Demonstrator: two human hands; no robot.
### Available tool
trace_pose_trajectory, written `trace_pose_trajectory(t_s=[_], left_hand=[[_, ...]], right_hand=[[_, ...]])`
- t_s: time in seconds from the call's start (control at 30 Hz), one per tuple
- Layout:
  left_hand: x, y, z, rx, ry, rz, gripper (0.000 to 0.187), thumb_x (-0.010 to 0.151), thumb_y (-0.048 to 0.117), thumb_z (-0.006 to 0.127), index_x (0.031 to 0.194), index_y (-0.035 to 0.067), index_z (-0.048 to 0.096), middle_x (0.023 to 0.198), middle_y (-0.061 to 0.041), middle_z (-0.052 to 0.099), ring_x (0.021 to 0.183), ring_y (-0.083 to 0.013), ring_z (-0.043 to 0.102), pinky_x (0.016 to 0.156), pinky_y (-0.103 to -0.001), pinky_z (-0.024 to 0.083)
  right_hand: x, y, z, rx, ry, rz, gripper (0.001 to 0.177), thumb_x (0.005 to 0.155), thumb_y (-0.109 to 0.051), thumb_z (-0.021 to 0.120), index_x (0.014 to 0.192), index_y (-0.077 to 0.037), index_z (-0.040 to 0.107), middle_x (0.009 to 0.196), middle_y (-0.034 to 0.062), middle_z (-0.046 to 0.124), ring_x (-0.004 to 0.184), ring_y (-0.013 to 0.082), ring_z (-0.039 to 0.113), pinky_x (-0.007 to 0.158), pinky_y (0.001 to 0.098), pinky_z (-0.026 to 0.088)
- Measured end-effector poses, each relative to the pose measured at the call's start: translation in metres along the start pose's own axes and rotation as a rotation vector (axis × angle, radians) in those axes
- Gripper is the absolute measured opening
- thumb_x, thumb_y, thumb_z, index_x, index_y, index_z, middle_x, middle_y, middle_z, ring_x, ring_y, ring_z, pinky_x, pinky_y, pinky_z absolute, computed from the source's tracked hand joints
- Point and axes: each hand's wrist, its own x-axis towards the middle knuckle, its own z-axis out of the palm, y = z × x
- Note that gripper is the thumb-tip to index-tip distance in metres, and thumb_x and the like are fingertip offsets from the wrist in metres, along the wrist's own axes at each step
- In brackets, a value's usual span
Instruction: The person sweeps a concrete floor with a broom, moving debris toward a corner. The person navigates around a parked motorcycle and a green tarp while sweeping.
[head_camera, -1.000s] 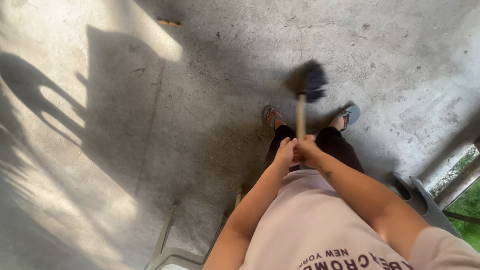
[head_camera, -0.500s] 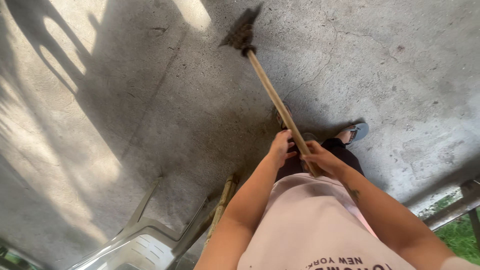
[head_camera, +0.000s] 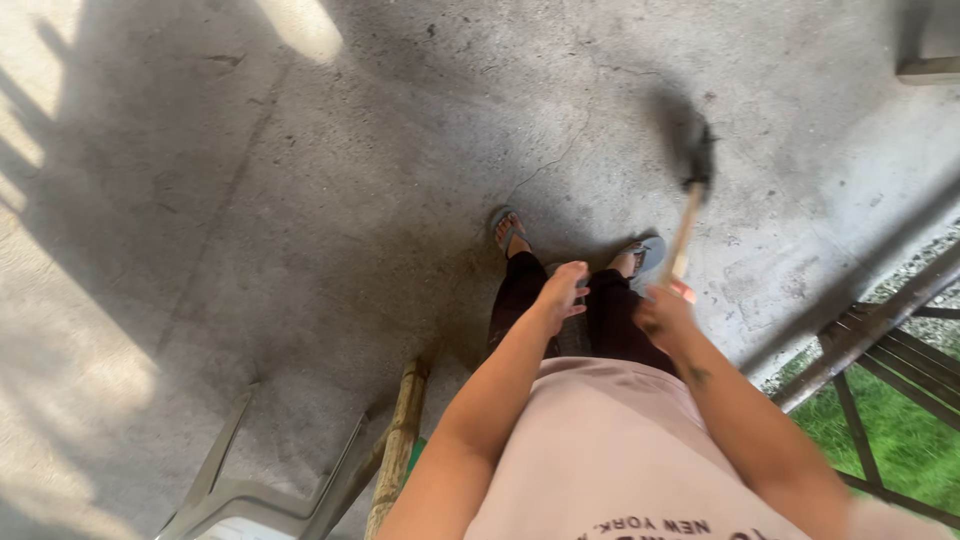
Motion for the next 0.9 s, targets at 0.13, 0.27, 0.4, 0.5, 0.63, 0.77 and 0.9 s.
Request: trace_pose_trajectory(t_s=[0.13,0.27,0.4,0.5,0.63,0.77,0.9], left_hand=[[-0.015,0.006,-0.021,-0.013,0.152,0.063,0.045,0.099,0.047,0.047,0.132,0.017,0.053,0.118,-0.006,0.06,0.106,-0.022,0.058,0.089,-0.042,0.048],[-0.039,0.013,-0.071,-0.255,0.487,0.188,0.042,0.098,0.045,0.045,0.131,0.02,0.049,0.116,-0.004,0.059,0.106,-0.0188,0.055,0.086,-0.041,0.045],[-0.047,0.013,-0.099,-0.501,0.506,0.106,0.044,0.1,0.049,0.045,0.134,0.022,0.046,0.125,0.003,0.057,0.109,-0.0199,0.056,0.09,-0.041,0.047],[-0.036,0.012,-0.092,-0.506,0.351,0.189,0.052,0.102,0.049,0.045,0.136,0.011,0.052,0.123,-0.009,0.062,0.105,-0.0243,0.059,0.087,-0.042,0.047],[-0.018,0.003,-0.059,-0.523,0.022,0.144,0.051,0.101,0.051,0.044,0.135,0.012,0.05,0.119,-0.012,0.061,0.101,-0.0274,0.063,0.087,-0.043,0.053],[0.006,-0.019,-0.049,-0.546,0.008,0.067,0.038,0.11,0.043,0.047,0.132,0.012,0.051,0.114,-0.005,0.063,0.101,-0.0214,0.063,0.09,-0.039,0.051],[0.005,-0.031,-0.091,-0.986,-0.241,0.524,0.027,0.121,0.034,0.049,0.13,0.009,0.051,0.109,-0.001,0.064,0.105,-0.0178,0.063,0.096,-0.037,0.049]], right_hand=[[0.054,0.045,0.119,-0.357,-0.175,0.128,0.054,0.093,-0.012,0.061,0.132,-0.033,0.03,0.087,0.0088,0.054,0.059,0.0218,0.058,0.042,0.0356,0.049],[0.014,0.045,0.231,-0.59,-0.587,-0.063,0.083,0.083,-0.001,0.07,0.152,-0.032,0.036,0.095,0.0087,0.055,0.068,0.0133,0.062,0.055,0.0348,0.056],[-0.035,-0.006,0.276,-0.688,-0.776,0.014,0.073,0.09,-0.01,0.068,0.155,-0.027,0.04,0.084,0.0106,0.054,0.055,0.0118,0.052,0.048,0.029,0.045],[-0.082,-0.009,0.248,-0.674,-0.751,-0.198,0.07,0.093,-0.011,0.072,0.154,-0.021,0.041,0.093,-0.0005,0.066,0.07,0.0047,0.067,0.062,0.022,0.06],[-0.137,-0.006,0.17,-0.464,-0.43,-0.031,0.062,0.094,-0.01,0.06,0.149,-0.026,0.036,0.077,0.0104,0.052,0.046,0.0127,0.048,0.037,0.0288,0.04],[-0.124,0.011,0.169,-0.178,-0.147,0.116,0.053,0.096,-0.007,0.057,0.139,-0.024,0.031,0.08,0.0058,0.055,0.049,0.0104,0.05,0.038,0.0274,0.042],[-0.06,0.035,0.248,-0.203,-0.303,0.131,0.057,0.094,-0.005,0.059,0.143,-0.02,0.033,0.077,0.0057,0.056,0.051,0.0116,0.054,0.037,0.0266,0.043]])
